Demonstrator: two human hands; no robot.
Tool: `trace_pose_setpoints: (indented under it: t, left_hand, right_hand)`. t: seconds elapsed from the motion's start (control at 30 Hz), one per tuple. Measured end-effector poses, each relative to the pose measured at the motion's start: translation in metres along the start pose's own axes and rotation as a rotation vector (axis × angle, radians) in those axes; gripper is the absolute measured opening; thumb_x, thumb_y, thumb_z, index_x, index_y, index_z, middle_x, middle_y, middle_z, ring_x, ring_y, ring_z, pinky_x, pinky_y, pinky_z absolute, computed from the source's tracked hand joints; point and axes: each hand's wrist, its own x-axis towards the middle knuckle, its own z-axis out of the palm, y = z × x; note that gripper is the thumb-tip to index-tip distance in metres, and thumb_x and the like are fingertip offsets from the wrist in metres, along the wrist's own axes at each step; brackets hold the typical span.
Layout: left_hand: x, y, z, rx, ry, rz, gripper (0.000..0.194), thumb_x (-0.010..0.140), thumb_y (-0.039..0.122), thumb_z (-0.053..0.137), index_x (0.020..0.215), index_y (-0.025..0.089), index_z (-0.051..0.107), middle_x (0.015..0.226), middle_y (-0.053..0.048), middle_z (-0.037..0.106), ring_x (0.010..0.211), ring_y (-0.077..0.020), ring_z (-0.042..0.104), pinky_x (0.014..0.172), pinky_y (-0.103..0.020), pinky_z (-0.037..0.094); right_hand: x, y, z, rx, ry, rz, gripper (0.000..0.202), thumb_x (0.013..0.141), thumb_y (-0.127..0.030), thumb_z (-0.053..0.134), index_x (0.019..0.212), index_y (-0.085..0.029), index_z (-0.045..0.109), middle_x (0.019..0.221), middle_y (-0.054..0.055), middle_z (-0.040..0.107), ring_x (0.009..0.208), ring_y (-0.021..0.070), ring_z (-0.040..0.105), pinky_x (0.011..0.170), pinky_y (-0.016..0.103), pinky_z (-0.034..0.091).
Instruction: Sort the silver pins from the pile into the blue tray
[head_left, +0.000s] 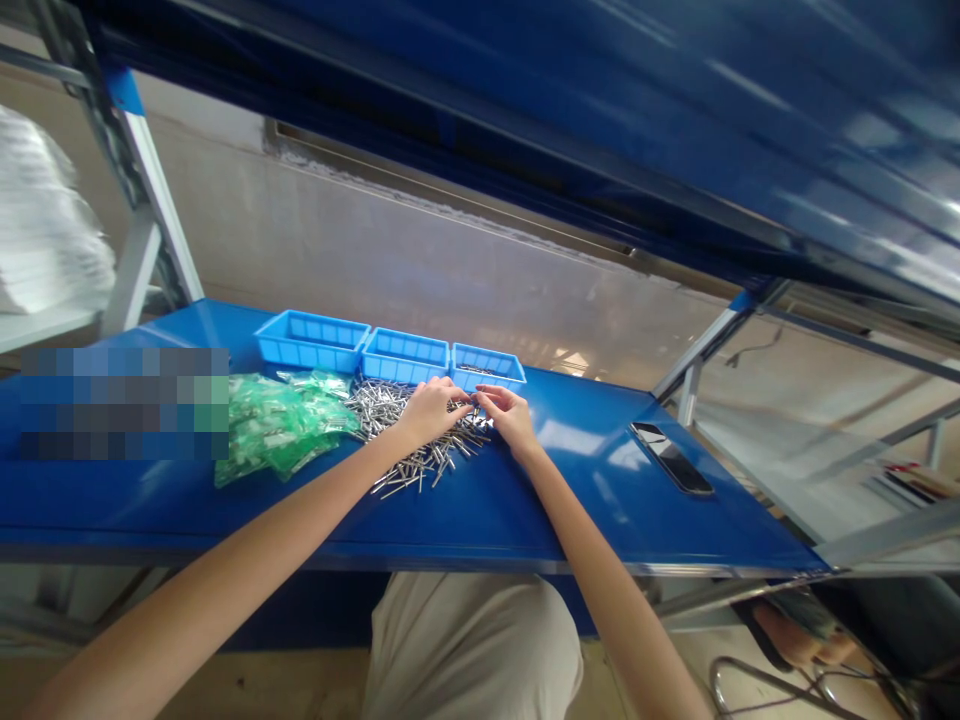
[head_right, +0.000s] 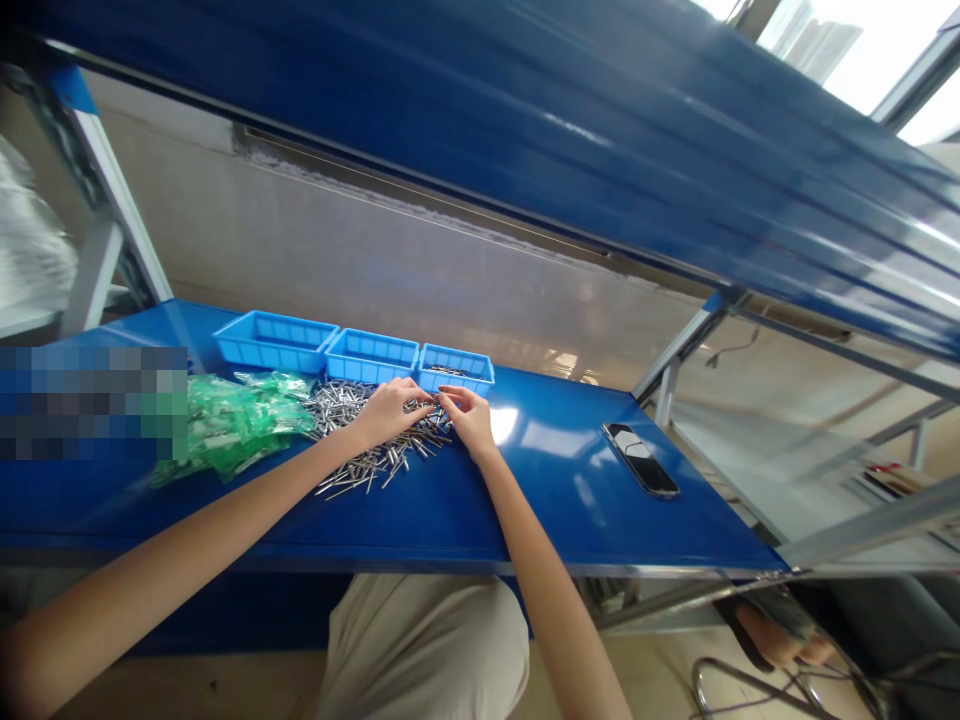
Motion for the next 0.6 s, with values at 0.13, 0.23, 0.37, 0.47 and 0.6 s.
trace_pose_setpoints:
  t: [0.13, 0.23, 0.37, 0.47, 0.6]
  left_hand:
    - [0.0015, 0.0014, -0.0010, -0.079, 0.037, -0.003, 0.023, 0.077, 0.038, 0.054, 0.082, 0.021, 0.068, 0.083, -0.004, 0.062, 0.080, -0.0185, 0.053, 0.073, -0.032, 0.040]
    - [0.0024, 0.0015, 0.0000, -0.158, 0.055, -0.018, 0.022, 0.075, 0.037, 0.056, 0.079, 0.020, 0.068, 0.078, -0.004, 0.062, 0.072, -0.0158, 0.053, 0.069, -0.028, 0.041]
    - [0.0037, 0.0000, 0.0016, -0.248, 0.080, -0.058, 0.021, 0.074, 0.036, 0.057, 0.075, 0.018, 0.068, 0.074, -0.002, 0.061, 0.062, -0.0122, 0.052, 0.062, -0.026, 0.041]
    - [0.0046, -0.0019, 0.0016, -0.253, 0.117, -0.077, 0.019, 0.073, 0.036, 0.060, 0.074, 0.019, 0.068, 0.072, -0.002, 0.060, 0.062, -0.0119, 0.051, 0.062, -0.026, 0.041]
    - [0.0058, -0.0022, -0.0012, -0.266, 0.197, -0.094, 0.019, 0.071, 0.037, 0.062, 0.073, 0.020, 0.069, 0.073, -0.002, 0.060, 0.065, -0.0122, 0.051, 0.064, -0.026, 0.041]
  right_hand:
    - [-0.0027, -0.0061, 0.0017, -0.006, 0.009, 0.071, 0.041, 0.066, -0.049, 0.060, 0.092, -0.017, 0.066, 0.073, 0.003, 0.064, 0.052, 0.0092, 0.049, 0.044, 0.020, 0.035]
    - [-0.0041, -0.0096, 0.0018, -0.017, -0.012, 0.098, 0.042, 0.066, -0.050, 0.059, 0.093, -0.018, 0.067, 0.071, 0.002, 0.063, 0.052, 0.0086, 0.047, 0.042, 0.019, 0.033]
    - [-0.0035, -0.0091, 0.0025, 0.015, -0.028, 0.093, 0.044, 0.065, -0.051, 0.060, 0.092, -0.018, 0.067, 0.071, 0.003, 0.062, 0.052, 0.0084, 0.046, 0.041, 0.019, 0.033]
    - [-0.0016, -0.0068, 0.0030, 0.066, 0.005, 0.122, 0.045, 0.064, -0.053, 0.060, 0.091, -0.018, 0.066, 0.073, 0.004, 0.062, 0.052, 0.0087, 0.046, 0.040, 0.018, 0.031]
    - [-0.0012, -0.0064, 0.0016, 0.067, 0.036, 0.133, 0.045, 0.062, -0.053, 0.061, 0.088, -0.017, 0.067, 0.073, 0.003, 0.062, 0.052, 0.0085, 0.045, 0.041, 0.019, 0.030]
